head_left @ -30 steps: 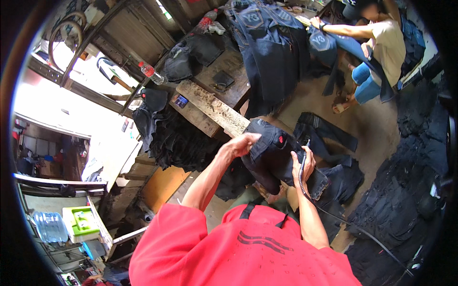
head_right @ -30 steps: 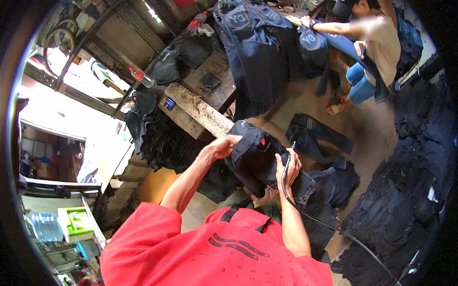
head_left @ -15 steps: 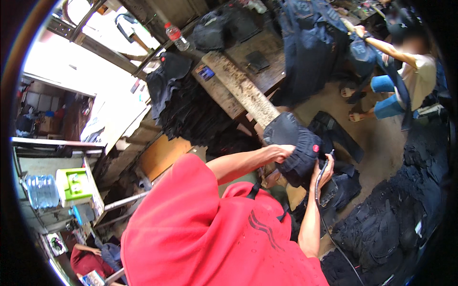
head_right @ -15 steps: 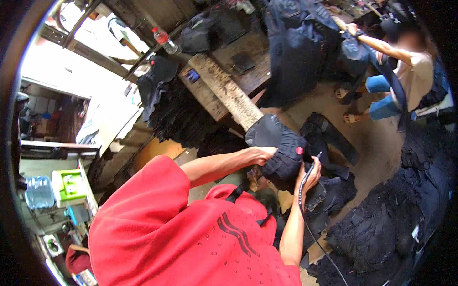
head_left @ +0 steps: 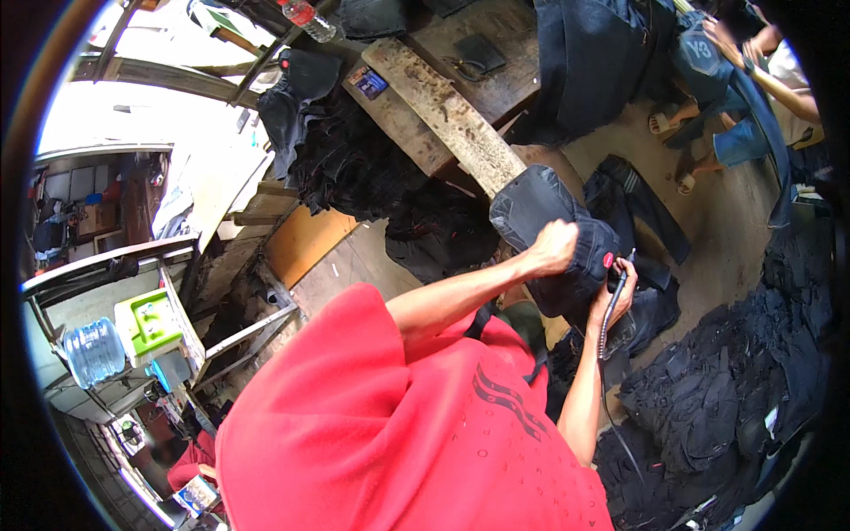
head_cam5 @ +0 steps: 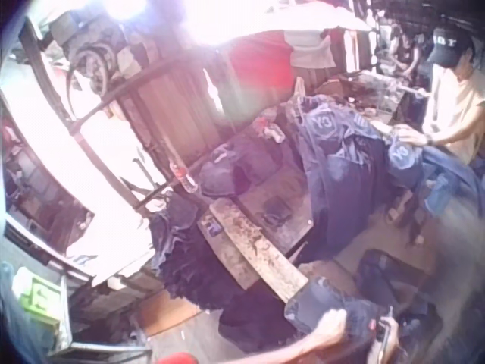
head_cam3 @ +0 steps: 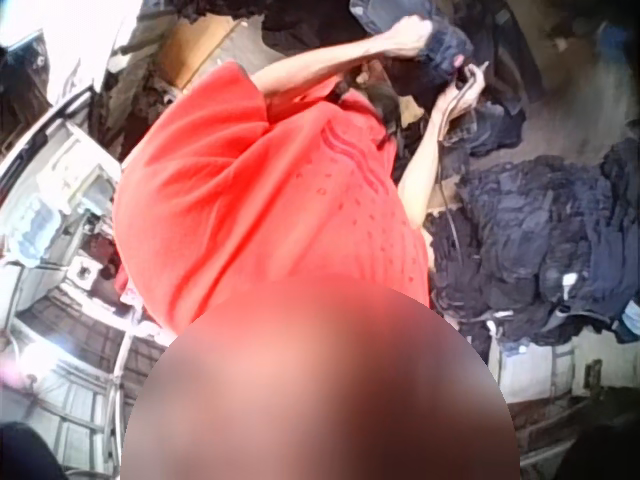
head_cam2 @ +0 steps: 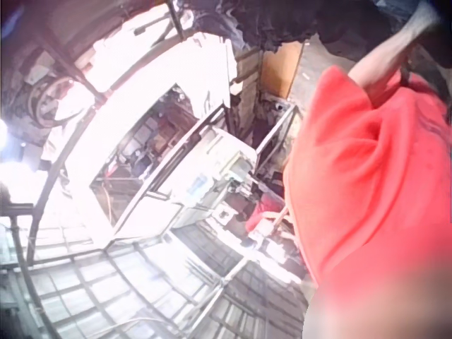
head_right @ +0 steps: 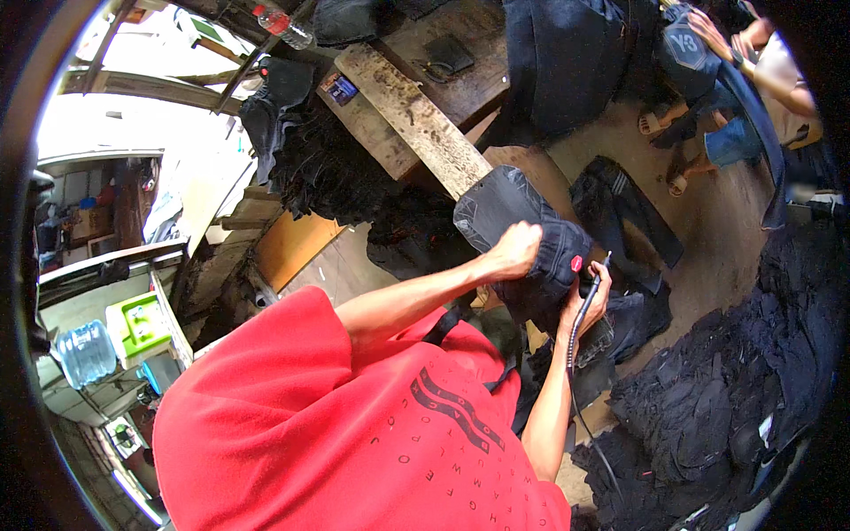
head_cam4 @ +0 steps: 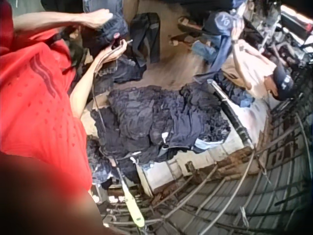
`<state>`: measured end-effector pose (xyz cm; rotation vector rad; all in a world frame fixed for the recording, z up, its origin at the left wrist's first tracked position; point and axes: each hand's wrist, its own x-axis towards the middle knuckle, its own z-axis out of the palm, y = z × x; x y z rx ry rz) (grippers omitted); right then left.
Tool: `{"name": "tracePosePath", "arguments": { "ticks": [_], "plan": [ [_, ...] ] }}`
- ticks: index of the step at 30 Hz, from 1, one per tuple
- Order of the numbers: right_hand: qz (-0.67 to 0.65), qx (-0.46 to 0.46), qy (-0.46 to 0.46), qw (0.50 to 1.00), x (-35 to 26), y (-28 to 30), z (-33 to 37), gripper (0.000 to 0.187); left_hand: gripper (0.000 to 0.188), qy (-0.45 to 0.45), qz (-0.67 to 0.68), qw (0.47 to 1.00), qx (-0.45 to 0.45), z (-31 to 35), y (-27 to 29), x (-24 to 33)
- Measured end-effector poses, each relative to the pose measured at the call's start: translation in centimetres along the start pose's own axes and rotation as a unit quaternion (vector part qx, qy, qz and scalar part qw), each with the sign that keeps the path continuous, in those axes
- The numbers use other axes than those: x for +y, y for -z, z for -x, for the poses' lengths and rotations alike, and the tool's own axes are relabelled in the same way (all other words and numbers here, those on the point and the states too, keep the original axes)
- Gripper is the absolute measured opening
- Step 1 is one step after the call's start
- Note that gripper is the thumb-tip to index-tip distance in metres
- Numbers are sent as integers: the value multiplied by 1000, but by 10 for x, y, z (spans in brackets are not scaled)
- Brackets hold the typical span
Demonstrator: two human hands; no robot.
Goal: The person uses a handheld electric thread trimmer to remove loose threads and fabric pills from black cargo pants. They repeatedly trim the waistband, pockets, and leg seams, then place the finished pants on a pile.
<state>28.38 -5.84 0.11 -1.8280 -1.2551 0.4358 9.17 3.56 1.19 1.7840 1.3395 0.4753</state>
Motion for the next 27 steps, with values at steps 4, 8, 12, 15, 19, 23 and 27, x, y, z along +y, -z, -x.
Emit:
{"name": "tracePosePath", "arguments": {
  "ticks": [4, 8, 12, 15, 19, 23, 27],
  "plan": [
    [-6, -6, -8, 1000, -3, 2, -1, 46, 22, -102, -56, 971, -208, -32, 14, -17],
    [32, -38, -3, 999, -2, 4, -4, 52, 38, -221, 148, 897, -354, -30, 9, -44],
    [64, -80, 11, 995, -4, 7, -7, 57, 43, -150, 443, 843, -266, -19, -4, -49],
    [45, -81, 4, 996, -12, 2, -14, 56, 44, 162, 499, 820, -229, -31, -1, -45],
    [6, -91, 5, 996, -28, -30, -37, 51, 31, 154, 343, 908, -187, -75, 44, -58],
    [-15, -100, 55, 993, -46, -81, -65, 53, 28, 48, 266, 943, -192, -129, 111, -92],
    [-25, -76, 81, 993, -62, -117, -74, 48, 29, 26, 105, 982, -157, -161, 139, -128]
  ]
}}
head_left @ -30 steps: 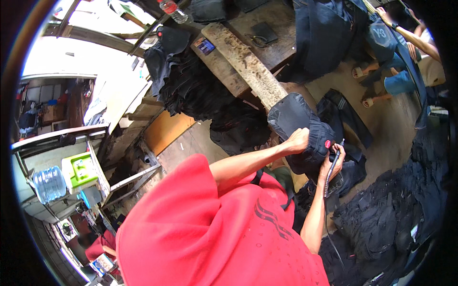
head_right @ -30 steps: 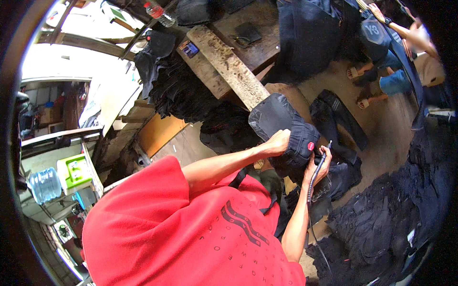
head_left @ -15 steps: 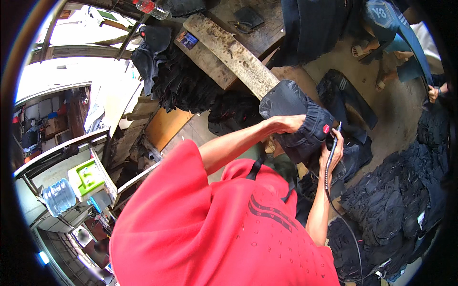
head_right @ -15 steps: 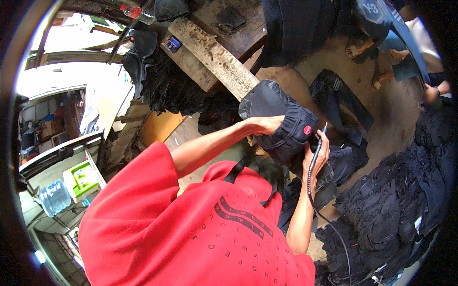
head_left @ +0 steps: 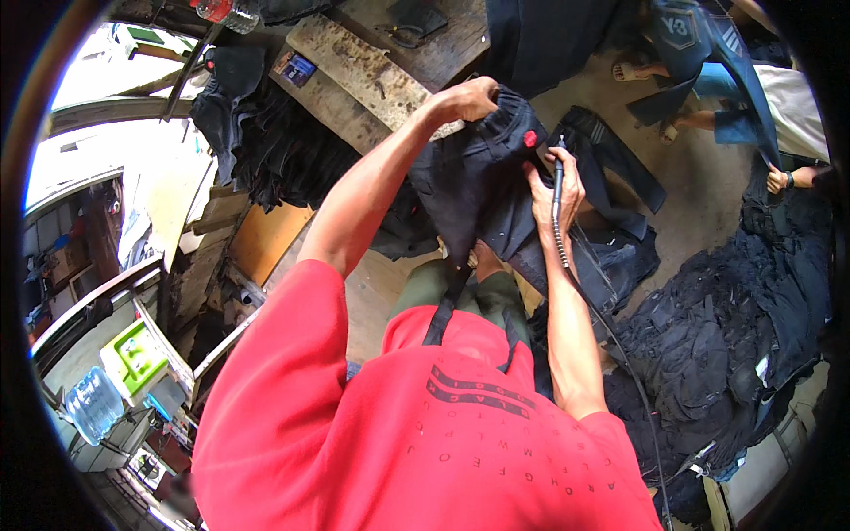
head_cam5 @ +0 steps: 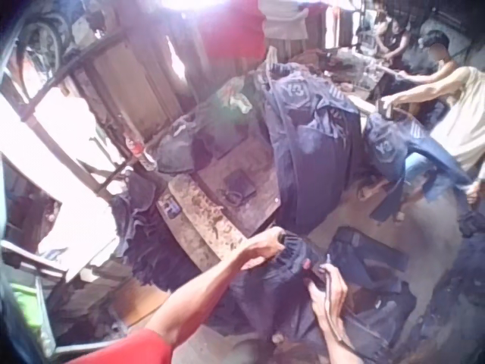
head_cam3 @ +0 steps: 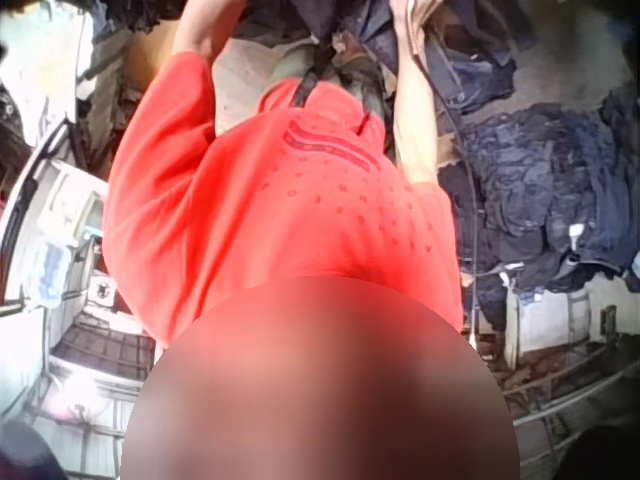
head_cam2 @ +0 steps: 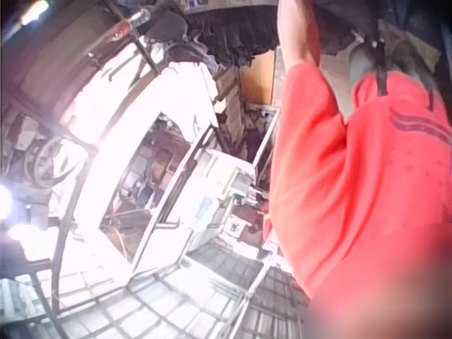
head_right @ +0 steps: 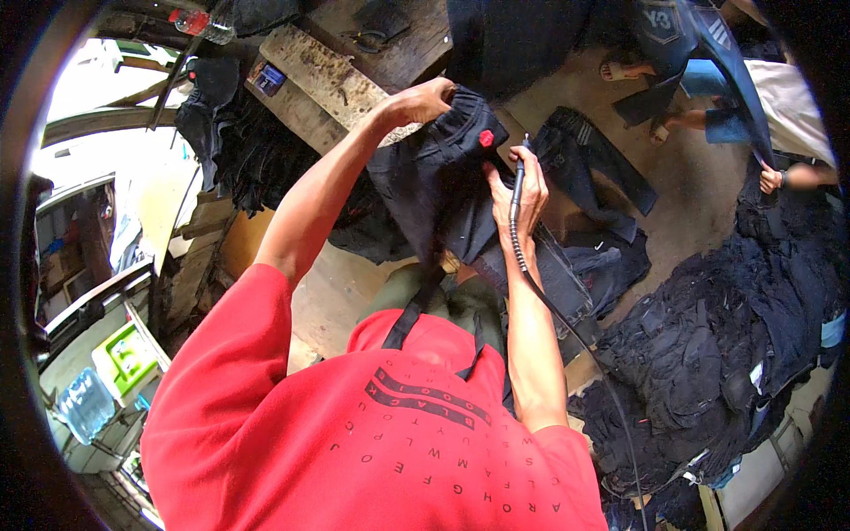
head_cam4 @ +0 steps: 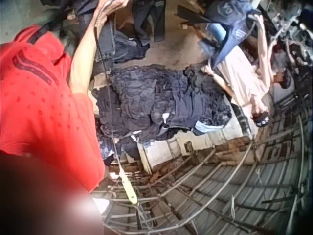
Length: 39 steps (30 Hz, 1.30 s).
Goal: The person uses a handheld electric thread trimmer to remove loose threads and fabric pills from black cargo pants. They repeatedly trim the waistband, pockets, and leg seams, then place the finished pants on a pile.
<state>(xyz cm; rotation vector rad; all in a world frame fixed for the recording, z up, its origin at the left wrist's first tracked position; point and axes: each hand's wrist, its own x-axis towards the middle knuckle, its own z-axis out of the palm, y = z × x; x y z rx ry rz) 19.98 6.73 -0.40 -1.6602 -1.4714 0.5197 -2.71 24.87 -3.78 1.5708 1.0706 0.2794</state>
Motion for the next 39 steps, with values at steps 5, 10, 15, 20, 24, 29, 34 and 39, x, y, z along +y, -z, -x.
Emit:
{"name": "tracePosePath", "arguments": {
  "ticks": [5, 10, 15, 20, 24, 29, 34, 39],
  "plan": [
    [5, 18, -73, 997, -7, -6, 2, 42, 29, 7, 27, 997, -75, -9, 15, -24],
    [0, 6, -99, 995, -6, 3, 3, 46, 21, -41, 75, 995, -59, -14, 5, -30],
    [19, 19, -126, 992, -8, -5, 2, 42, 14, -41, -17, 997, -63, -33, 4, -36],
    [6, -12, -140, 990, -2, -1, -1, 43, 34, -66, -299, 949, -73, 19, 57, -11],
    [-6, -27, -178, 984, -4, 11, 4, 44, 77, 99, 59, 954, 278, 119, 8, 29],
    [45, -25, -173, 984, -14, 3, 1, 46, 101, 14, -205, 927, 313, 130, -25, 41],
    [-45, 23, -36, 998, -10, -15, -4, 46, 66, 41, -250, 880, 401, 129, -16, 10],
    [-40, 23, -146, 988, 7, -25, -4, 34, 62, -89, -286, 862, 410, 120, -72, 25]
  ]
}}
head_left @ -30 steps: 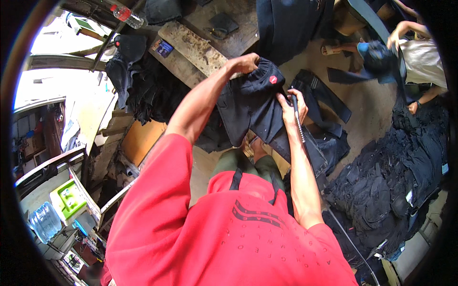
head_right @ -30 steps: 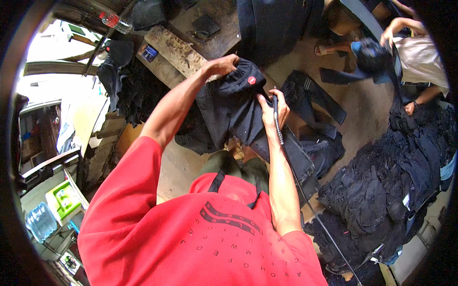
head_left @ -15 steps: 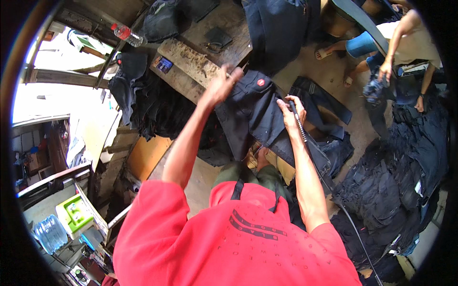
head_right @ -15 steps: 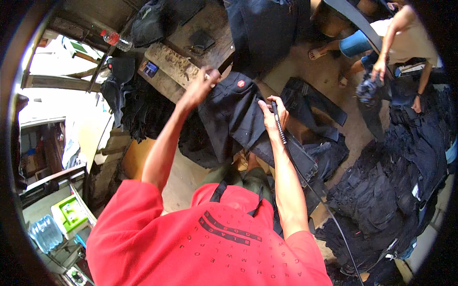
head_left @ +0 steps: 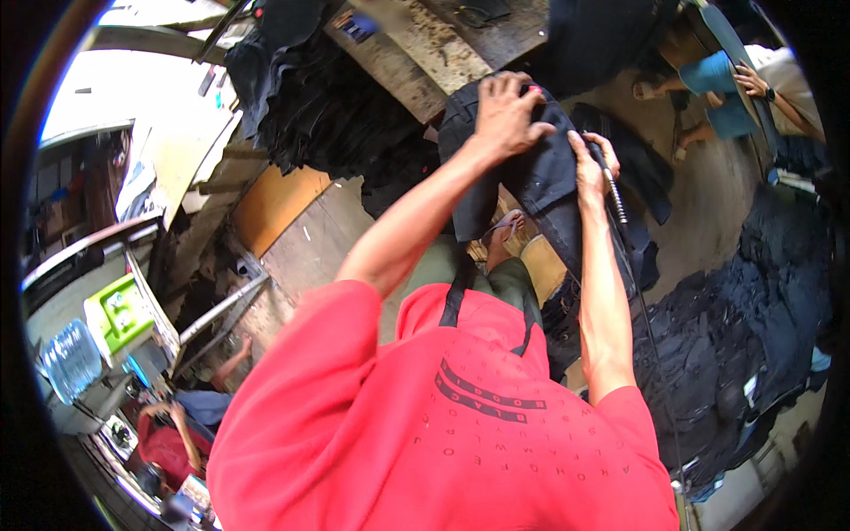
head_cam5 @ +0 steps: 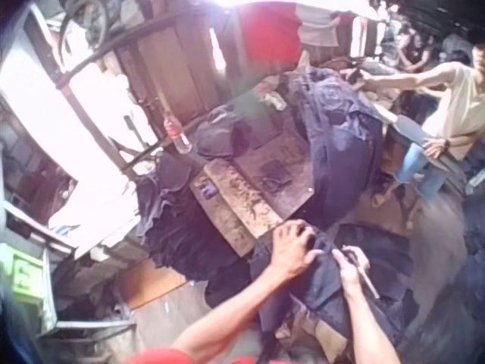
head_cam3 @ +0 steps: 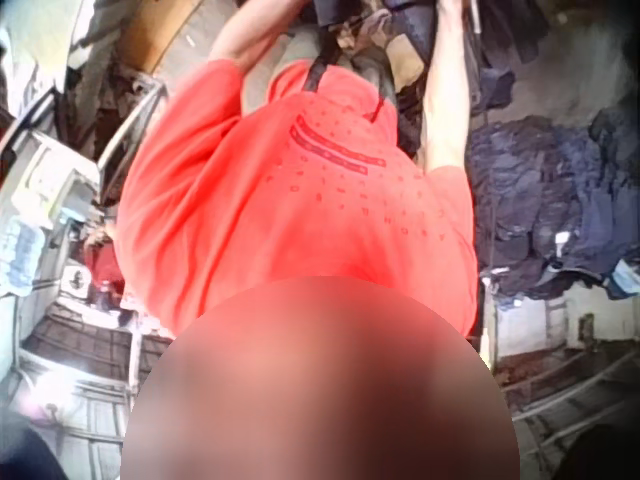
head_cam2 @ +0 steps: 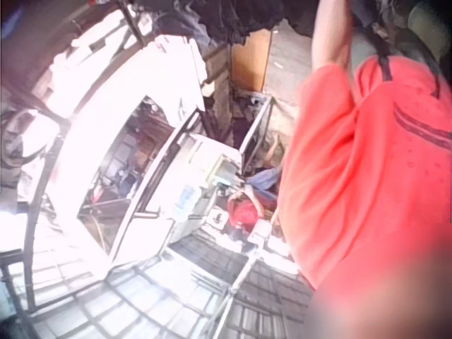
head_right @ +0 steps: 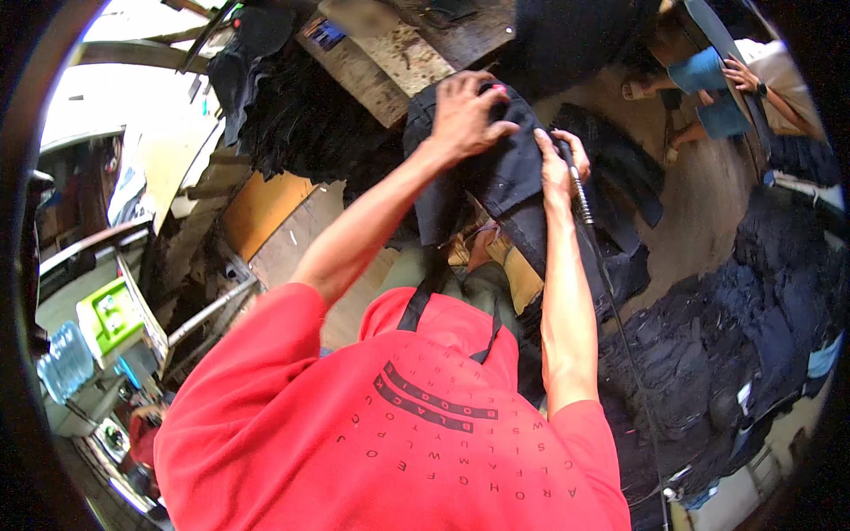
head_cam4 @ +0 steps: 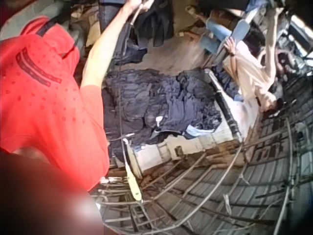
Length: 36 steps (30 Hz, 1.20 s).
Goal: The person uses a handheld electric thread trimmer to remove loose threads and fabric pills from black cargo pants. They repeatedly trim the waistband, pockets, and leg seams, then place the finished pants on a pile.
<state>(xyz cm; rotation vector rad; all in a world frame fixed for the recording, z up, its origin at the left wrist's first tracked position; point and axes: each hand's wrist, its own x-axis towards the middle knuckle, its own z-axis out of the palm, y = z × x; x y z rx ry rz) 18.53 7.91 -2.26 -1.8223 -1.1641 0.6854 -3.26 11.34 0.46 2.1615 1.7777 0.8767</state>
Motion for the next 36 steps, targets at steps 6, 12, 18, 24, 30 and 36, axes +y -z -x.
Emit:
{"name": "tracePosePath", "arguments": {
  "ticks": [6, 12, 18, 24, 30, 36],
  "plan": [
    [-47, -51, 19, 997, 8, 8, -5, 25, 38, 139, 64, 988, 1, 0, -22, 3],
    [44, -94, 17, 994, 4, 55, 21, 30, 32, 152, 80, 982, 81, 23, -7, 16],
    [-29, 7, 112, 993, -22, 93, 60, 24, 47, 3, 67, 988, 136, 28, 29, 35],
    [-117, 21, 73, 990, -68, 145, 104, 63, 33, 148, 615, 713, -303, 68, 39, 148],
    [-200, 170, 70, 963, -96, 156, 93, 84, 31, 237, 743, 485, -395, 42, 26, 232],
    [-167, -242, -121, 948, -158, 266, 176, 55, 21, 93, 697, 635, -320, 11, 40, 248]
  ]
}}
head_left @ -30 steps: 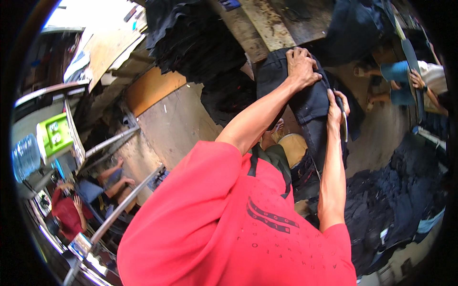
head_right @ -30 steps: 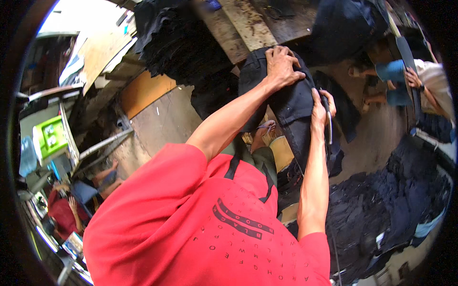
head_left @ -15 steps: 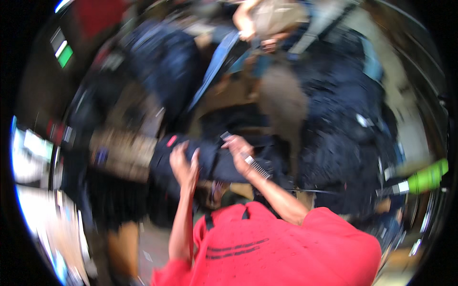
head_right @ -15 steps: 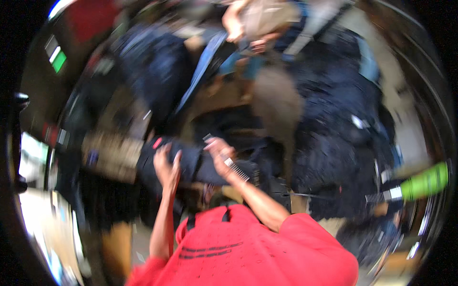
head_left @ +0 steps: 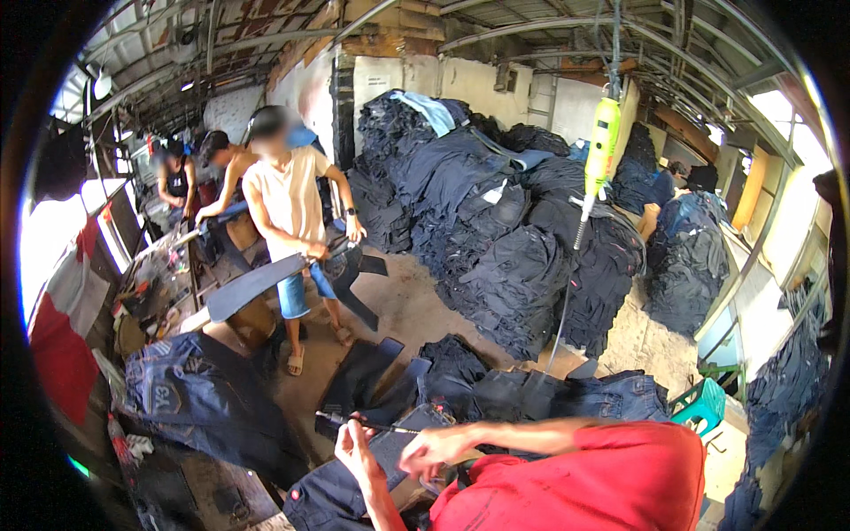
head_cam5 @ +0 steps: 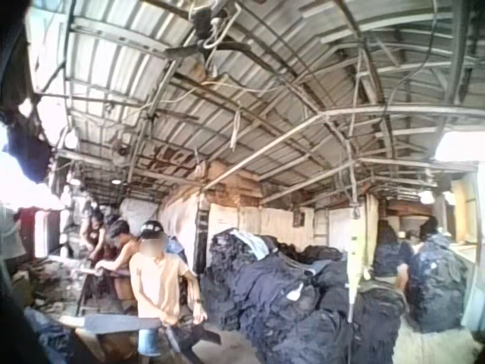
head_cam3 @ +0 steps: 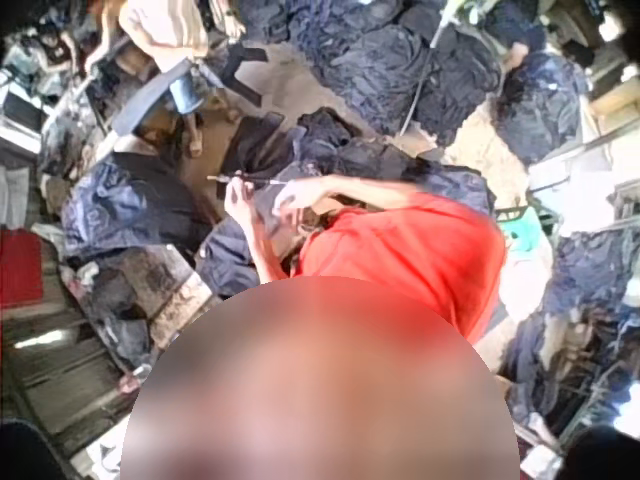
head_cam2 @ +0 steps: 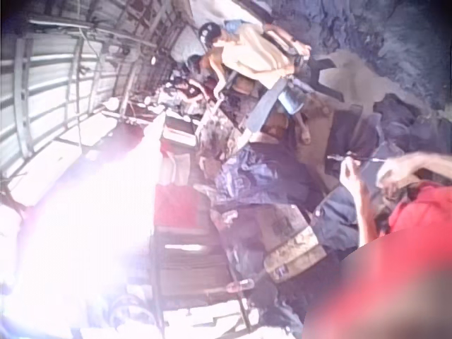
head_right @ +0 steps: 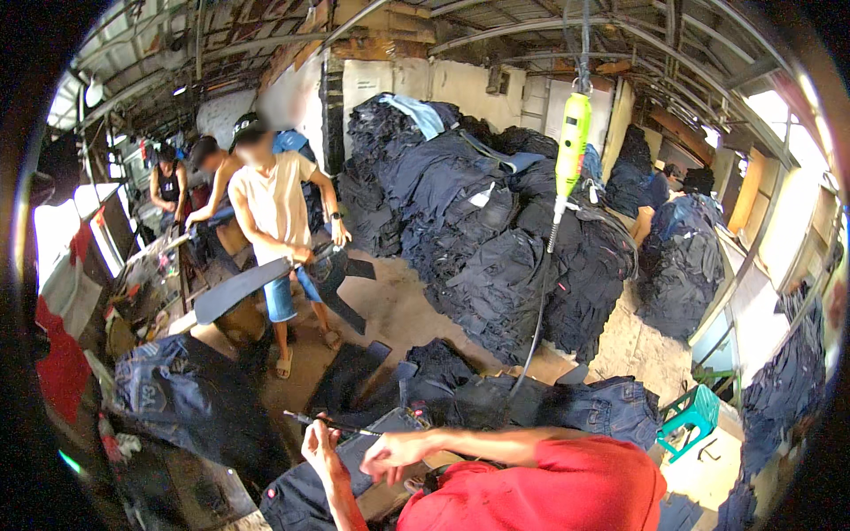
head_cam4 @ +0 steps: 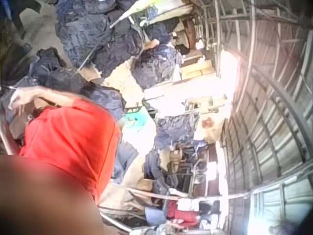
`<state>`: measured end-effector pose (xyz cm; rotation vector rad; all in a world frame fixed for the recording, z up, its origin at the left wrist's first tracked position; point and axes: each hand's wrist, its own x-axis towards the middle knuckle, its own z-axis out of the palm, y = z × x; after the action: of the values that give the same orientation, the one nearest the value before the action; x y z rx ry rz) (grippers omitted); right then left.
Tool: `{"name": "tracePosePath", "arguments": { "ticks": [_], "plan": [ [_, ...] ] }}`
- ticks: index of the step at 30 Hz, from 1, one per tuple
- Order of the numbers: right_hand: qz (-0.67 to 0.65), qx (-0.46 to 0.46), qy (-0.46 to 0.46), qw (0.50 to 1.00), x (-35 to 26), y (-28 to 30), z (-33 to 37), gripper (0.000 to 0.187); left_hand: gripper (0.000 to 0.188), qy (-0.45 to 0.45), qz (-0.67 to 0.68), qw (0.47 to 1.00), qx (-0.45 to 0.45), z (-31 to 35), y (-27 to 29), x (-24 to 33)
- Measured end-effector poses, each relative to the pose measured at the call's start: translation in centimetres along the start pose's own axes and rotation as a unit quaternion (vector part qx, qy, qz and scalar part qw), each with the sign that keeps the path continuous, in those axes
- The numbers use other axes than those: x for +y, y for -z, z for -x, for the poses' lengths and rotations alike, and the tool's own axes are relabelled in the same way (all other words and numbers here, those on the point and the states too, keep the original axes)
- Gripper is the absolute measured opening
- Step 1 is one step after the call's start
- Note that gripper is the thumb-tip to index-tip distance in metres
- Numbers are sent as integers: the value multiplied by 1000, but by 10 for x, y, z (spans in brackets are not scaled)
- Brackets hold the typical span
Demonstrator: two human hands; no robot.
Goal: The person uses a handheld electric thread trimmer to remove loose threads and fabric pills from black cargo pants. They repeatedly trim the waistband, pockets, and leg seams, then place the finished pants on a pile.
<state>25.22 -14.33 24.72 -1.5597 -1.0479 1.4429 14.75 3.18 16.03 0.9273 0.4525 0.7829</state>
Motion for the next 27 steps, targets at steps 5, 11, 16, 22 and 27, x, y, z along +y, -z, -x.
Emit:
{"name": "tracePosePath", "arguments": {
  "ticks": [5, 11, 16, 22, 27],
  "plan": [
    [346, 704, 378, 492, -160, 155, 188, 51, 15, -92, -45, 995, 18, -2, 20, 12],
    [371, 882, 216, 194, -237, 317, 347, 87, 24, -86, -46, 993, 61, 16, 22, 3],
    [366, 857, 280, 232, -222, 390, 331, 68, 26, -89, -53, 992, 77, 27, 21, 4],
    [422, 842, 217, 255, -221, 424, 309, 63, 20, -54, -58, 988, 133, 35, 39, -11],
    [489, 794, 240, 271, -235, 368, 249, 60, 29, -65, -25, 981, 182, 45, 46, -29]
  ]
}}
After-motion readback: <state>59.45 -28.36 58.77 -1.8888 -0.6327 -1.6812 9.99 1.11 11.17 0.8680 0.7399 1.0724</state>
